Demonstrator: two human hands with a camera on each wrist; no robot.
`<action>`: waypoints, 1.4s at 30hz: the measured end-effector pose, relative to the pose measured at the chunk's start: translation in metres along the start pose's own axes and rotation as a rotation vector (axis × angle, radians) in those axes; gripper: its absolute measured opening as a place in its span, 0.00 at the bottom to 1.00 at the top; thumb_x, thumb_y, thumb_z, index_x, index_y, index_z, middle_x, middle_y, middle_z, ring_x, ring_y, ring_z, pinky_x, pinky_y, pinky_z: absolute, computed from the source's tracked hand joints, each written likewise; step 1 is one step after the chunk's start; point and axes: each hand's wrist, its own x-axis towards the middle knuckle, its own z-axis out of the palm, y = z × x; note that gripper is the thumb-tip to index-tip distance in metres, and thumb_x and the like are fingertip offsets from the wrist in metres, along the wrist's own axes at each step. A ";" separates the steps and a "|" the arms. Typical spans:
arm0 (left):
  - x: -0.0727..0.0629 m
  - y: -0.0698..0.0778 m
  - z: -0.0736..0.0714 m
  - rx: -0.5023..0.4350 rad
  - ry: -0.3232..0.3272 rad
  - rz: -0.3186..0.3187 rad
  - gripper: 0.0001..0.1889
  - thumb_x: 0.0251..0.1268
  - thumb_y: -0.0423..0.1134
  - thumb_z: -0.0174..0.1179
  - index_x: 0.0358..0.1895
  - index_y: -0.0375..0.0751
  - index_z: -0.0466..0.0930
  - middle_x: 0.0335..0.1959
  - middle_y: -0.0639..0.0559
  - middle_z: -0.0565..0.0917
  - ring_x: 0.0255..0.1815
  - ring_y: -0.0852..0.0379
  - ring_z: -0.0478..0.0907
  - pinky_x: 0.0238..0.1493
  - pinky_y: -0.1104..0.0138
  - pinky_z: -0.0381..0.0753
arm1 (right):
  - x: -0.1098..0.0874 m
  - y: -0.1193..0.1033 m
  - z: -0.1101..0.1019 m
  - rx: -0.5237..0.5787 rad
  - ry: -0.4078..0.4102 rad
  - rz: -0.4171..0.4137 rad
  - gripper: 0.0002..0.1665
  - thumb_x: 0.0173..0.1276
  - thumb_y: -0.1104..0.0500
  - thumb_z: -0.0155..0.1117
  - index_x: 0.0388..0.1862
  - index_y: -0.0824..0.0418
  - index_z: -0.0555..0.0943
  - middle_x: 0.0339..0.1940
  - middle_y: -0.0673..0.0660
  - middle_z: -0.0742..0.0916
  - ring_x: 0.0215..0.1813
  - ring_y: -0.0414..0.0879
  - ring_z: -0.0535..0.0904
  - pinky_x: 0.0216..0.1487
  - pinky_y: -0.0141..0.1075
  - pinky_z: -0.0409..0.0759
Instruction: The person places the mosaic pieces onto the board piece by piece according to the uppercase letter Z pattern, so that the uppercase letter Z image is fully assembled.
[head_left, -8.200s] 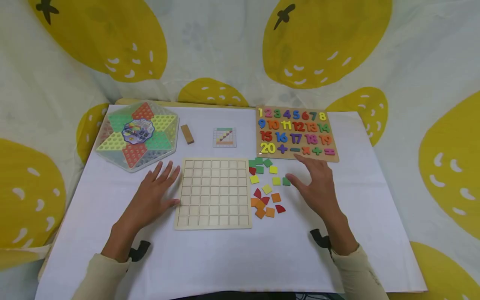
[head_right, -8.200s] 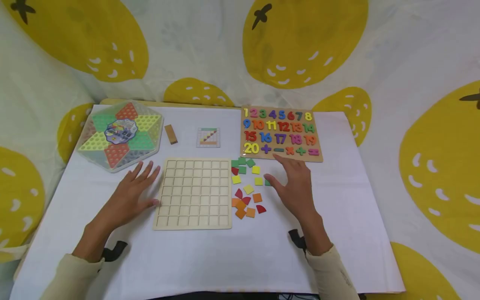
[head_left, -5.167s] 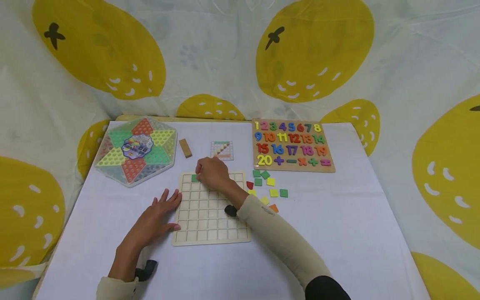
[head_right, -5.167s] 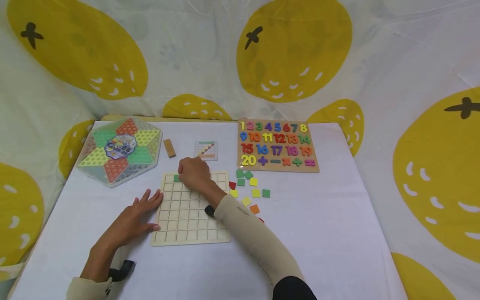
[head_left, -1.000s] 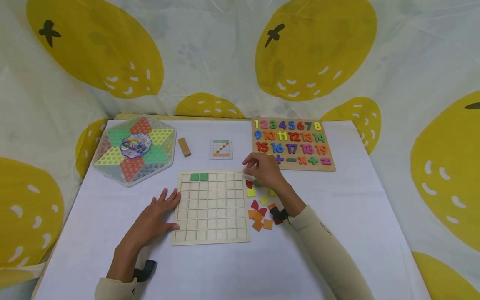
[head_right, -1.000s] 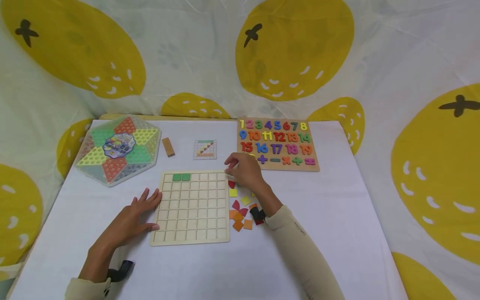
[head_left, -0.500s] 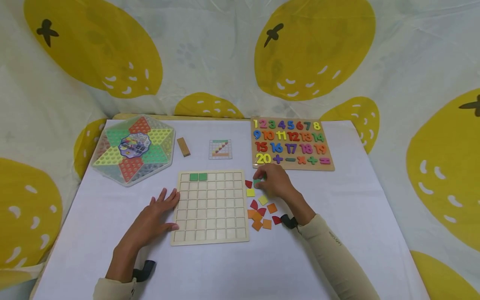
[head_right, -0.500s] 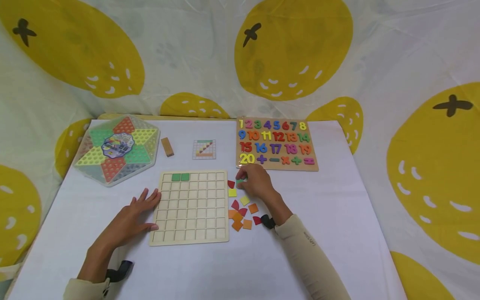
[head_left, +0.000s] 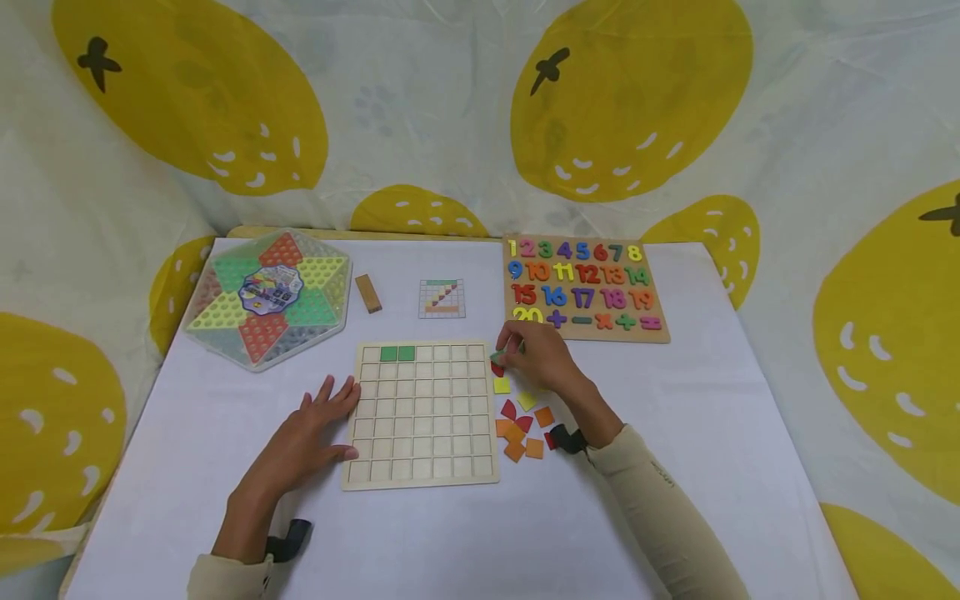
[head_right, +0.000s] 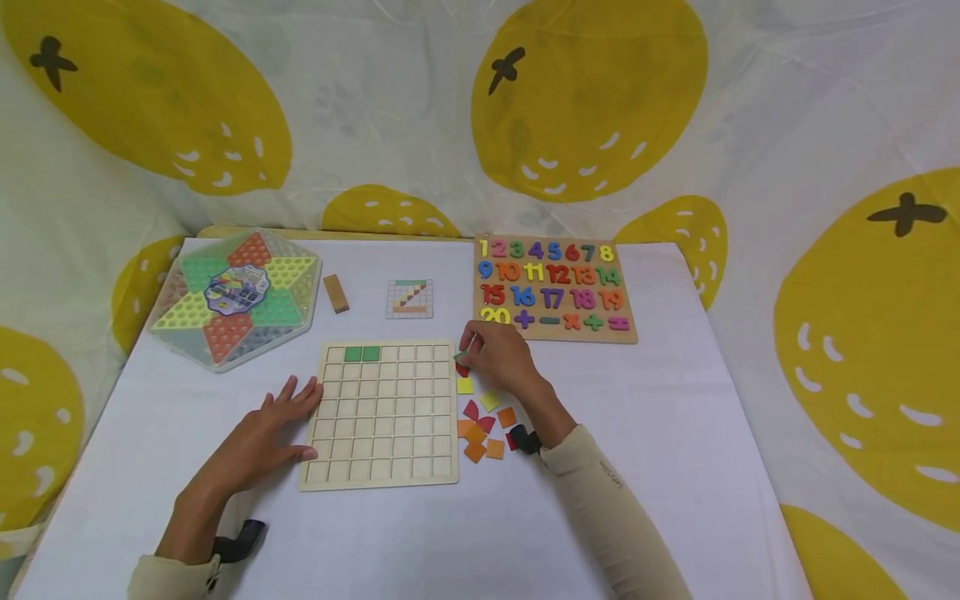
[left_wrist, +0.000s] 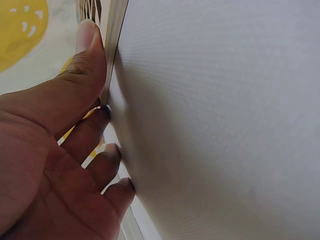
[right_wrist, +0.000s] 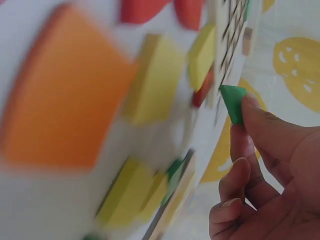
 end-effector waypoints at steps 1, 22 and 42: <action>0.000 0.000 0.000 -0.001 0.001 0.000 0.56 0.47 0.39 0.83 0.83 0.42 0.63 0.84 0.43 0.62 0.88 0.33 0.49 0.83 0.32 0.52 | 0.002 -0.004 0.002 0.008 0.003 -0.006 0.08 0.67 0.58 0.79 0.36 0.50 0.84 0.27 0.50 0.83 0.32 0.47 0.76 0.34 0.38 0.73; -0.002 0.002 0.001 -0.011 0.004 0.006 0.55 0.49 0.39 0.83 0.83 0.42 0.63 0.85 0.44 0.61 0.89 0.33 0.48 0.84 0.32 0.52 | 0.049 -0.071 0.067 -0.002 -0.046 -0.030 0.10 0.68 0.55 0.79 0.31 0.50 0.83 0.26 0.48 0.85 0.33 0.43 0.80 0.32 0.36 0.73; -0.002 0.004 -0.001 0.006 0.003 -0.006 0.55 0.48 0.39 0.83 0.82 0.42 0.63 0.84 0.43 0.62 0.88 0.32 0.49 0.83 0.32 0.52 | 0.033 -0.049 0.042 0.037 0.013 0.004 0.09 0.67 0.57 0.79 0.44 0.49 0.88 0.36 0.46 0.87 0.42 0.46 0.80 0.43 0.40 0.79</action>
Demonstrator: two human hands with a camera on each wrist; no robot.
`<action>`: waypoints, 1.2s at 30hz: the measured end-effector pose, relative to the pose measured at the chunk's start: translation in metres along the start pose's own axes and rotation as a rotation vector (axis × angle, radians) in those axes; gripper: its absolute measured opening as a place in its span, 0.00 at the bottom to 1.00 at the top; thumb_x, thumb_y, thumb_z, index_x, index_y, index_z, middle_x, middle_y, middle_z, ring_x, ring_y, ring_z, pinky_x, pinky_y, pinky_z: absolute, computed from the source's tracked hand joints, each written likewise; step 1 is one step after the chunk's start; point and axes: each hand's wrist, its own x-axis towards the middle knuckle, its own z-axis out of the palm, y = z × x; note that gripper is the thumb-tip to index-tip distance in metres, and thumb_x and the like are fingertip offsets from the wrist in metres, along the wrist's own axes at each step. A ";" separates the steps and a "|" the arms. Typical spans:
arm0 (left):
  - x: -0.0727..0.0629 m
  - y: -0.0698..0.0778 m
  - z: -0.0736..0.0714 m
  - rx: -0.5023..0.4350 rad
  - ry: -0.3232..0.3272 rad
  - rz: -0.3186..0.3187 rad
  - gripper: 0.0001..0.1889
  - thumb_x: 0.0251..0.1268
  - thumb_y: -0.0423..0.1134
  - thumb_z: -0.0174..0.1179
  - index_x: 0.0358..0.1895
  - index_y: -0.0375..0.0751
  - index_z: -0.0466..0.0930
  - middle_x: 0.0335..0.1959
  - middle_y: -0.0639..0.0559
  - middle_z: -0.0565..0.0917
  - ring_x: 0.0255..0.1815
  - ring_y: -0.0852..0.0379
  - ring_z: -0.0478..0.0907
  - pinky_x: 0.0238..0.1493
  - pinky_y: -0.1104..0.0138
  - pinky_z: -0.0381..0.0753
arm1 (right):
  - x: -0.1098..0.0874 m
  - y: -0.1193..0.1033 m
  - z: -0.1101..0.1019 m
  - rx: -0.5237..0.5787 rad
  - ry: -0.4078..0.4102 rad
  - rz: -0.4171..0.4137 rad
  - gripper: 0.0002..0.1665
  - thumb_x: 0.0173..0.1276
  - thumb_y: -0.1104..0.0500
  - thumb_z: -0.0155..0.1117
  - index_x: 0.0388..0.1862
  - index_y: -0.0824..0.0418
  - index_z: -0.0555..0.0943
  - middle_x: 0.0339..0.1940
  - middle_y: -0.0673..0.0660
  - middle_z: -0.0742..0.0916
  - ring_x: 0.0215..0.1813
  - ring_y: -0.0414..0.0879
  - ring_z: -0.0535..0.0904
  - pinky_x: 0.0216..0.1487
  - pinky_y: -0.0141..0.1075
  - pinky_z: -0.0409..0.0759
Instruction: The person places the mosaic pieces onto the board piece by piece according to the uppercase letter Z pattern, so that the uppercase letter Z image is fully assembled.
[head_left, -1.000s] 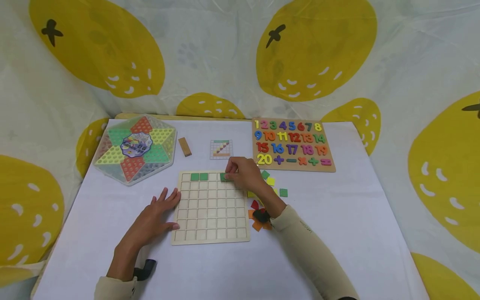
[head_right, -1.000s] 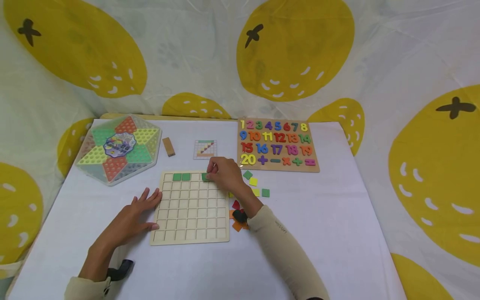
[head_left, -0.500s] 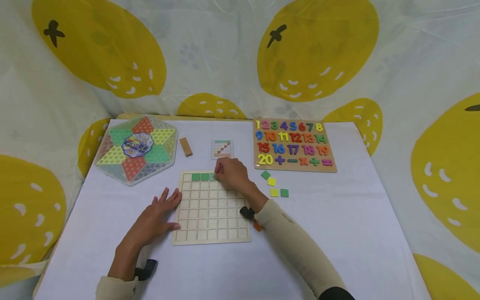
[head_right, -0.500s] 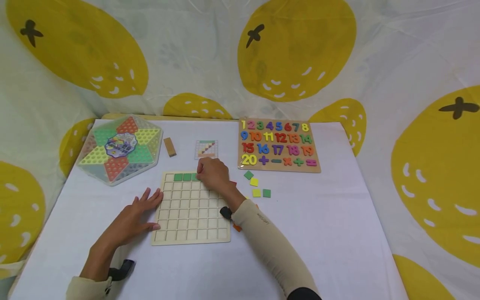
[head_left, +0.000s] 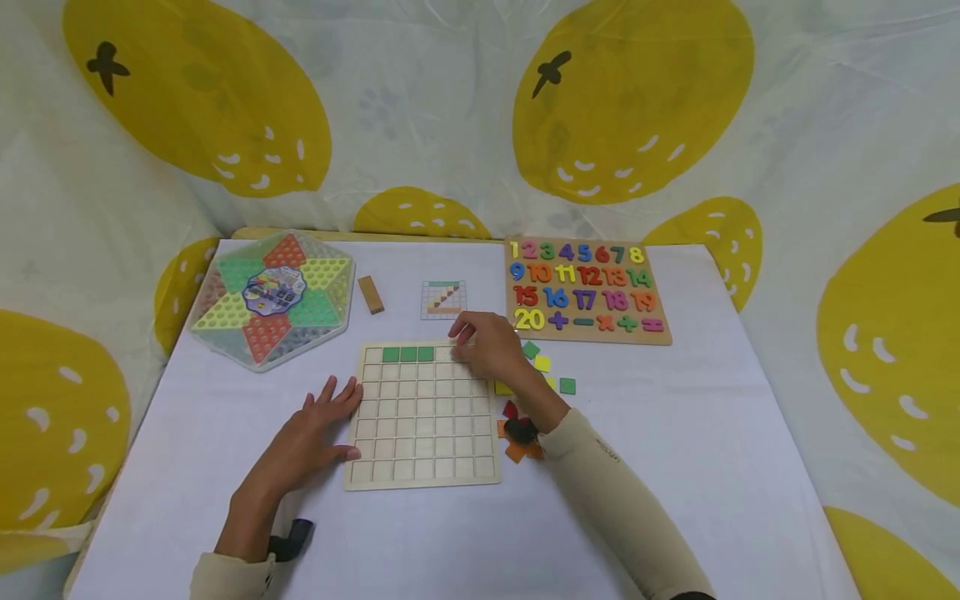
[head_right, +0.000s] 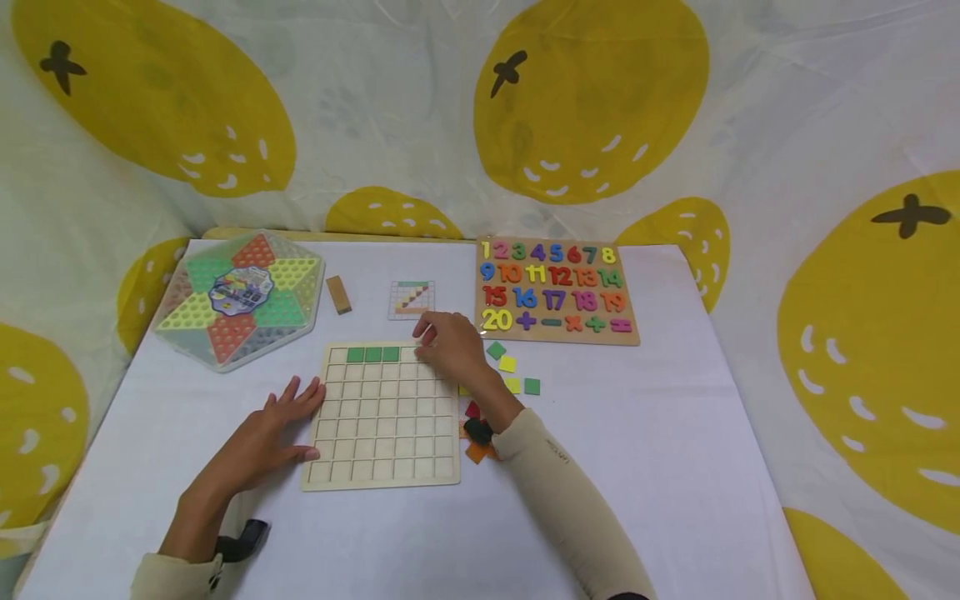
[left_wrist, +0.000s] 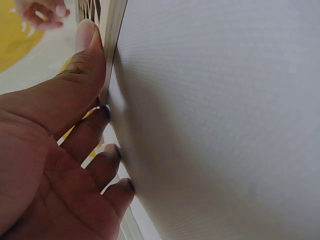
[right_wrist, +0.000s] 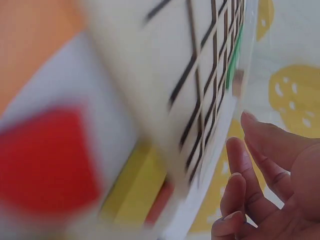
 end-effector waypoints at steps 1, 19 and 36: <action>0.000 0.000 0.000 0.001 -0.002 0.000 0.55 0.48 0.39 0.83 0.82 0.42 0.63 0.84 0.43 0.62 0.88 0.32 0.49 0.83 0.31 0.52 | -0.002 0.005 -0.005 0.009 0.013 0.005 0.09 0.67 0.57 0.78 0.44 0.49 0.88 0.36 0.47 0.88 0.41 0.47 0.80 0.42 0.40 0.79; 0.000 -0.003 0.000 -0.019 -0.001 0.010 0.55 0.47 0.39 0.83 0.82 0.41 0.63 0.84 0.44 0.62 0.88 0.33 0.49 0.83 0.32 0.52 | -0.028 0.068 -0.058 -0.171 0.082 0.278 0.13 0.64 0.52 0.82 0.43 0.53 0.88 0.39 0.54 0.86 0.43 0.52 0.80 0.43 0.42 0.78; 0.000 -0.001 0.001 -0.001 -0.001 -0.004 0.56 0.47 0.40 0.83 0.82 0.42 0.64 0.84 0.44 0.62 0.88 0.32 0.49 0.83 0.31 0.52 | -0.025 0.045 -0.040 -0.092 0.114 0.167 0.11 0.64 0.54 0.82 0.35 0.53 0.86 0.30 0.53 0.84 0.37 0.49 0.78 0.36 0.37 0.74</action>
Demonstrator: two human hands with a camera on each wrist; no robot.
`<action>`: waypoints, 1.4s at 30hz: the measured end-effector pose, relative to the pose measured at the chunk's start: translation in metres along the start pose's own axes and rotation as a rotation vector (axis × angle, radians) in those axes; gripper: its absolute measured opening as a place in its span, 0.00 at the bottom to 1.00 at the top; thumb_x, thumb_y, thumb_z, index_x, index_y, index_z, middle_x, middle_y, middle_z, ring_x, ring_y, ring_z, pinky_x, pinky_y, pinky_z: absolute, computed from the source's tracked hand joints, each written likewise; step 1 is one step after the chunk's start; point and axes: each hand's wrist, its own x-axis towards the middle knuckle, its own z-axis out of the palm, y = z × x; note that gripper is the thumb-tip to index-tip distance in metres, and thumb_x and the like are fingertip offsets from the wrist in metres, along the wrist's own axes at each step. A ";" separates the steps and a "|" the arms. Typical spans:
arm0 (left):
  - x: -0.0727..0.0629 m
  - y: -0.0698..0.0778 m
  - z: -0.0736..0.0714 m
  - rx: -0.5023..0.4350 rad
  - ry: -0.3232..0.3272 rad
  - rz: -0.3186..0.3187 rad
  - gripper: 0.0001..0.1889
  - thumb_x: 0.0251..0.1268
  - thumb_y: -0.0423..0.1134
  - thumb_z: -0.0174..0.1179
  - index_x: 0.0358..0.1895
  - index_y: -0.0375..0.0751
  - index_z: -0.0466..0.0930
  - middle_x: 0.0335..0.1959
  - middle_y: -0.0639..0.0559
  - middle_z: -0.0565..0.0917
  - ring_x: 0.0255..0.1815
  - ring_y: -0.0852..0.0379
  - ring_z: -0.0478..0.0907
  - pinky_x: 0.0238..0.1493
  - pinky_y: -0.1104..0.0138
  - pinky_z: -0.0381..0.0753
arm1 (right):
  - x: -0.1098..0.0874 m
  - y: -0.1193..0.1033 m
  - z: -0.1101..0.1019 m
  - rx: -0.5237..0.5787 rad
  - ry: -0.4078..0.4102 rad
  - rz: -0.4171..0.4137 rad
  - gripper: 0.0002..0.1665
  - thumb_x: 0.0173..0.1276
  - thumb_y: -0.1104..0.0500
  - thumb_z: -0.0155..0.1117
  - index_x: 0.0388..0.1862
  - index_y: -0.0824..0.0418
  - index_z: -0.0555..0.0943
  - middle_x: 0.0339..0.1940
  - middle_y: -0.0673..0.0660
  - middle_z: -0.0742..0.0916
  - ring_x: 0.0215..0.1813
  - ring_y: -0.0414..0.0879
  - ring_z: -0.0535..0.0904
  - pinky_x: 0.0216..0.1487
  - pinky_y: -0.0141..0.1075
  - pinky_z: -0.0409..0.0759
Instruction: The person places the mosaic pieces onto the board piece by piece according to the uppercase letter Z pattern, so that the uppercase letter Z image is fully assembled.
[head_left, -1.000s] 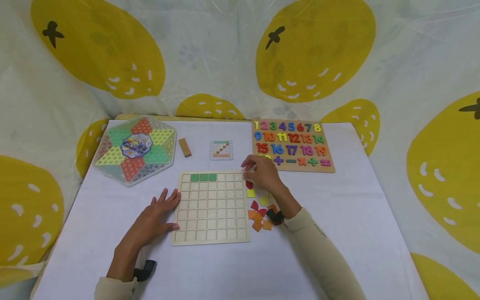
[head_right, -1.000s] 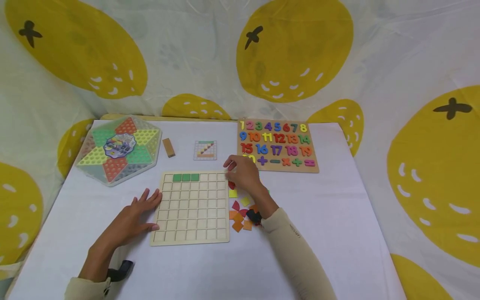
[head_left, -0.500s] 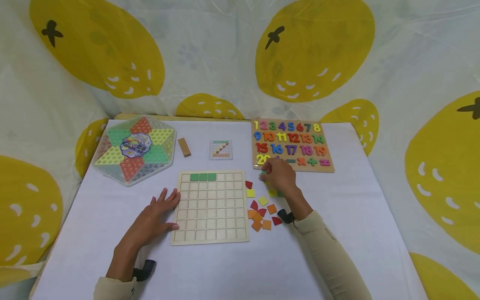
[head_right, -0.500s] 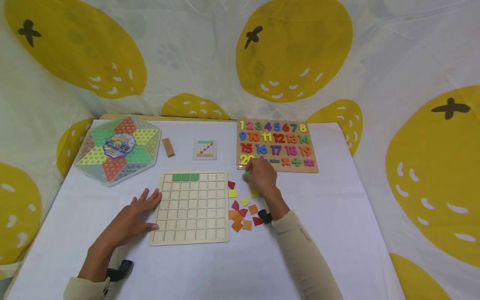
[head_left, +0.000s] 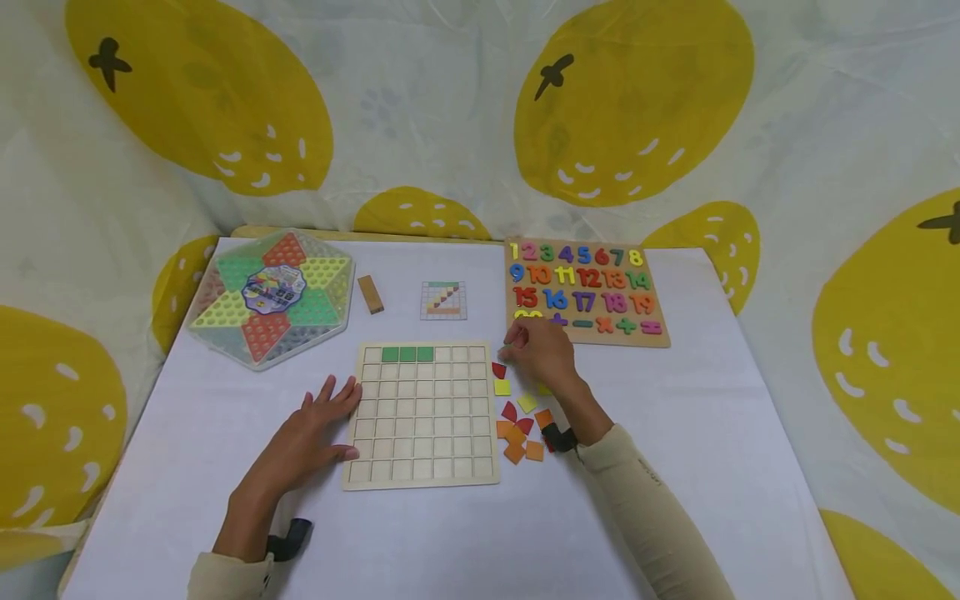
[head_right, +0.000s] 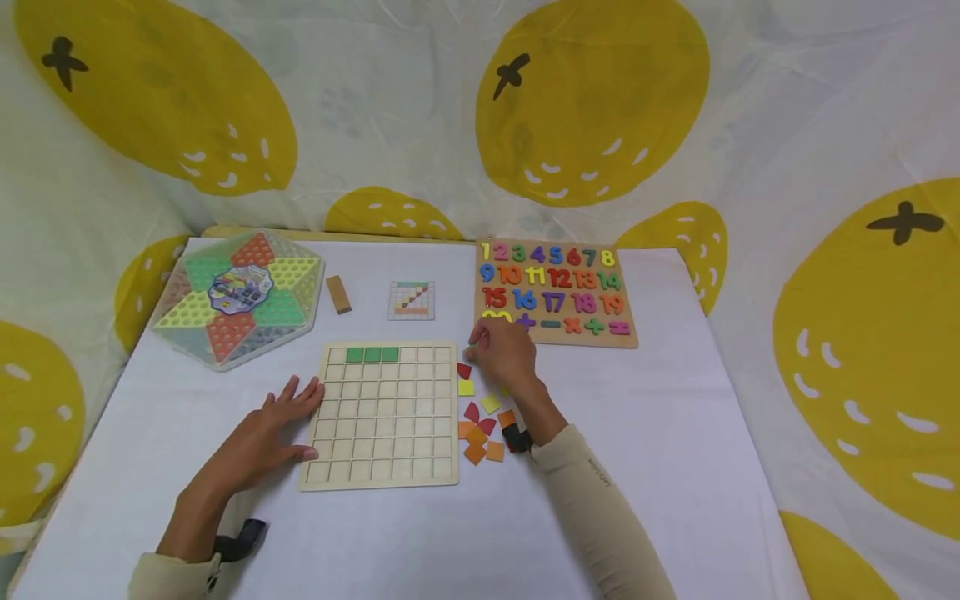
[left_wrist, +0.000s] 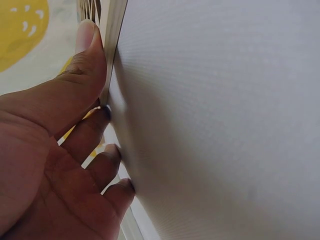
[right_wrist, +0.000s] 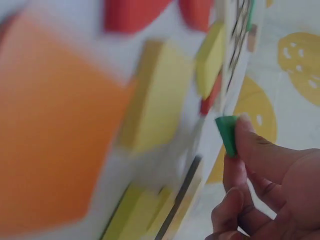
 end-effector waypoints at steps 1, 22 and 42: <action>0.000 0.000 0.000 0.000 0.000 0.000 0.56 0.47 0.40 0.84 0.82 0.42 0.64 0.84 0.44 0.62 0.88 0.32 0.49 0.83 0.31 0.52 | 0.000 -0.004 0.001 0.020 -0.008 -0.012 0.10 0.64 0.54 0.82 0.36 0.53 0.86 0.30 0.53 0.85 0.37 0.49 0.78 0.36 0.37 0.74; 0.001 0.000 0.003 0.009 -0.004 -0.012 0.56 0.46 0.39 0.84 0.83 0.43 0.63 0.84 0.44 0.62 0.89 0.33 0.48 0.84 0.32 0.51 | 0.017 -0.060 0.050 0.006 -0.087 -0.120 0.09 0.66 0.53 0.80 0.32 0.48 0.84 0.28 0.48 0.84 0.32 0.44 0.80 0.28 0.36 0.76; 0.000 0.001 0.000 0.002 -0.004 -0.015 0.56 0.46 0.39 0.84 0.83 0.42 0.63 0.85 0.44 0.61 0.89 0.33 0.48 0.84 0.32 0.51 | 0.005 -0.035 0.027 0.123 -0.151 -0.118 0.11 0.65 0.57 0.80 0.44 0.49 0.88 0.36 0.47 0.89 0.38 0.47 0.82 0.39 0.38 0.81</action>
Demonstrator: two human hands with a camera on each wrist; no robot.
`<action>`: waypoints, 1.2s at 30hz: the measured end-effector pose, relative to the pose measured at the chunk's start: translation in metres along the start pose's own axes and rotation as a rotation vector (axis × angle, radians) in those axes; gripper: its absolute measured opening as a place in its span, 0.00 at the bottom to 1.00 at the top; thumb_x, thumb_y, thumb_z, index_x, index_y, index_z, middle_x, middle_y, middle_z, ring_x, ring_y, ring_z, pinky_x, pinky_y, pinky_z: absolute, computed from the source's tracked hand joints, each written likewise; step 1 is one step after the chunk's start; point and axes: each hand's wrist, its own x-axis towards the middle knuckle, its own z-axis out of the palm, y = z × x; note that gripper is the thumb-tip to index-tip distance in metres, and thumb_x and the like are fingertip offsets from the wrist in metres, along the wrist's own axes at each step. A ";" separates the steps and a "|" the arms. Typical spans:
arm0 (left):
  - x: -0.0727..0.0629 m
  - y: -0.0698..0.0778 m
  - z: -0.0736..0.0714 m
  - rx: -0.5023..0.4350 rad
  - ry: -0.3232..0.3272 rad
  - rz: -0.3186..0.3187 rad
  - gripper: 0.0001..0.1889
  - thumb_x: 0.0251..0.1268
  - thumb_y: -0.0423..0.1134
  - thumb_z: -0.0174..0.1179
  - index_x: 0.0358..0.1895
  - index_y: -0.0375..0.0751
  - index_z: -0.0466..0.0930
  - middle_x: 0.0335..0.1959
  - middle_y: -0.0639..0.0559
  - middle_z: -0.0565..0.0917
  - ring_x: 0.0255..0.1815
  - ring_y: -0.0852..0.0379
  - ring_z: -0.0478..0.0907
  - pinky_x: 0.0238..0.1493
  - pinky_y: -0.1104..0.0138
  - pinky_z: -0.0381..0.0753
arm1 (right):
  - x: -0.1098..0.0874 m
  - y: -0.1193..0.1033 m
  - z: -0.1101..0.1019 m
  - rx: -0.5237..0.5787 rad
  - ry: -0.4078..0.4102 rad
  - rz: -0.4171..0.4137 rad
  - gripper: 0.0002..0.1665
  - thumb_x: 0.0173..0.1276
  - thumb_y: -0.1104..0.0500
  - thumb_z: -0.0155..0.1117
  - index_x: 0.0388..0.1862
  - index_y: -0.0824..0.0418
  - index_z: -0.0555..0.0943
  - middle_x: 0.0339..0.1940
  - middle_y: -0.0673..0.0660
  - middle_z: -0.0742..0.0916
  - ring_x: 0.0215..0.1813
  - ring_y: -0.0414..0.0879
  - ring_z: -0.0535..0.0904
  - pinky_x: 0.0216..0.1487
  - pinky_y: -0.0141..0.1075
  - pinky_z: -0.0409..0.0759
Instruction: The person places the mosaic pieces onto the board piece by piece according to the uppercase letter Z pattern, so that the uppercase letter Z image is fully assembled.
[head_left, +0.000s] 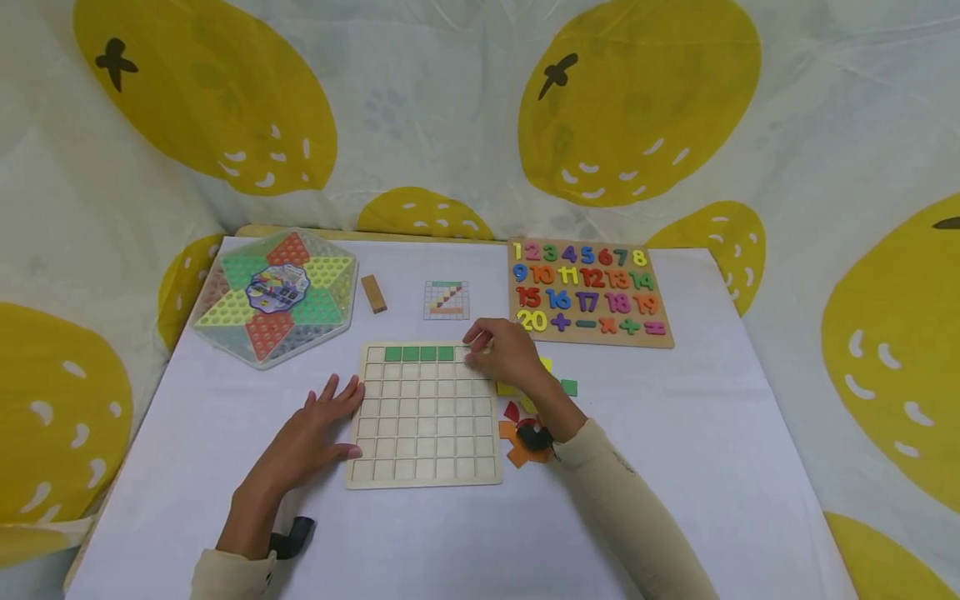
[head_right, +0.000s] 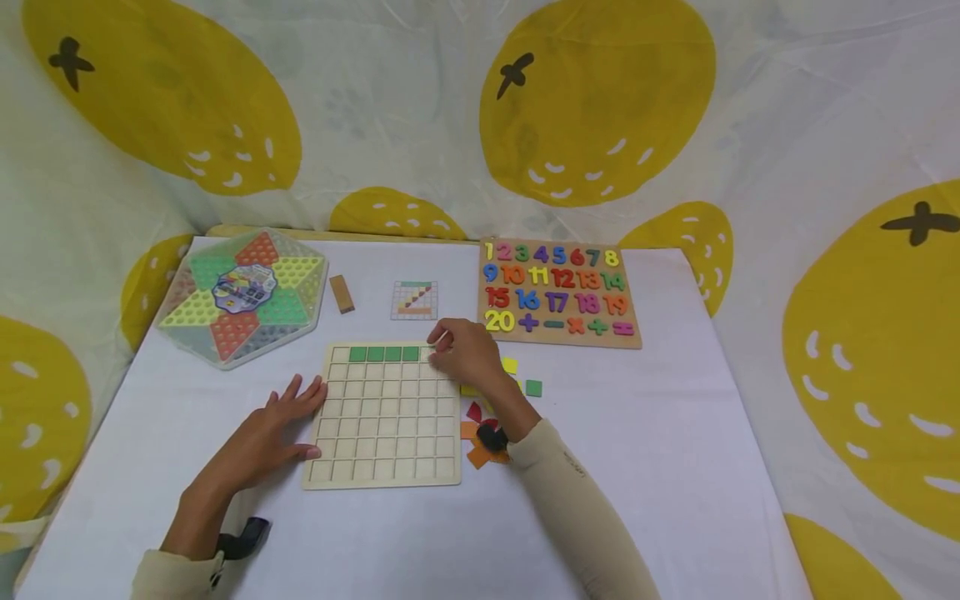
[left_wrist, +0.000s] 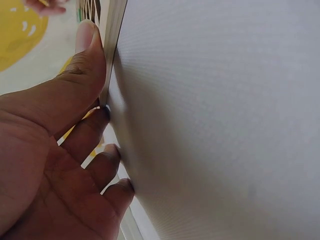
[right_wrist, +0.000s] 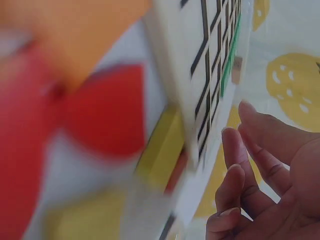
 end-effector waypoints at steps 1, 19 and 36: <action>0.000 0.000 0.000 -0.003 0.000 0.002 0.56 0.46 0.39 0.84 0.82 0.42 0.63 0.84 0.43 0.61 0.89 0.33 0.48 0.84 0.32 0.51 | -0.003 0.005 -0.004 0.003 0.009 0.002 0.11 0.65 0.57 0.81 0.45 0.49 0.88 0.35 0.47 0.89 0.36 0.47 0.82 0.37 0.37 0.80; -0.001 -0.001 -0.001 -0.004 0.003 0.027 0.55 0.47 0.39 0.83 0.82 0.40 0.63 0.84 0.43 0.62 0.88 0.32 0.49 0.83 0.31 0.51 | -0.076 0.088 -0.073 -0.099 0.069 0.211 0.16 0.63 0.59 0.82 0.49 0.55 0.89 0.46 0.56 0.90 0.46 0.52 0.78 0.45 0.39 0.78; 0.000 -0.001 0.001 0.002 0.007 0.018 0.56 0.46 0.40 0.84 0.82 0.41 0.64 0.84 0.43 0.62 0.88 0.32 0.50 0.83 0.31 0.53 | -0.081 0.083 -0.065 -0.153 0.088 0.164 0.09 0.65 0.58 0.80 0.40 0.53 0.86 0.32 0.53 0.83 0.40 0.50 0.76 0.40 0.38 0.74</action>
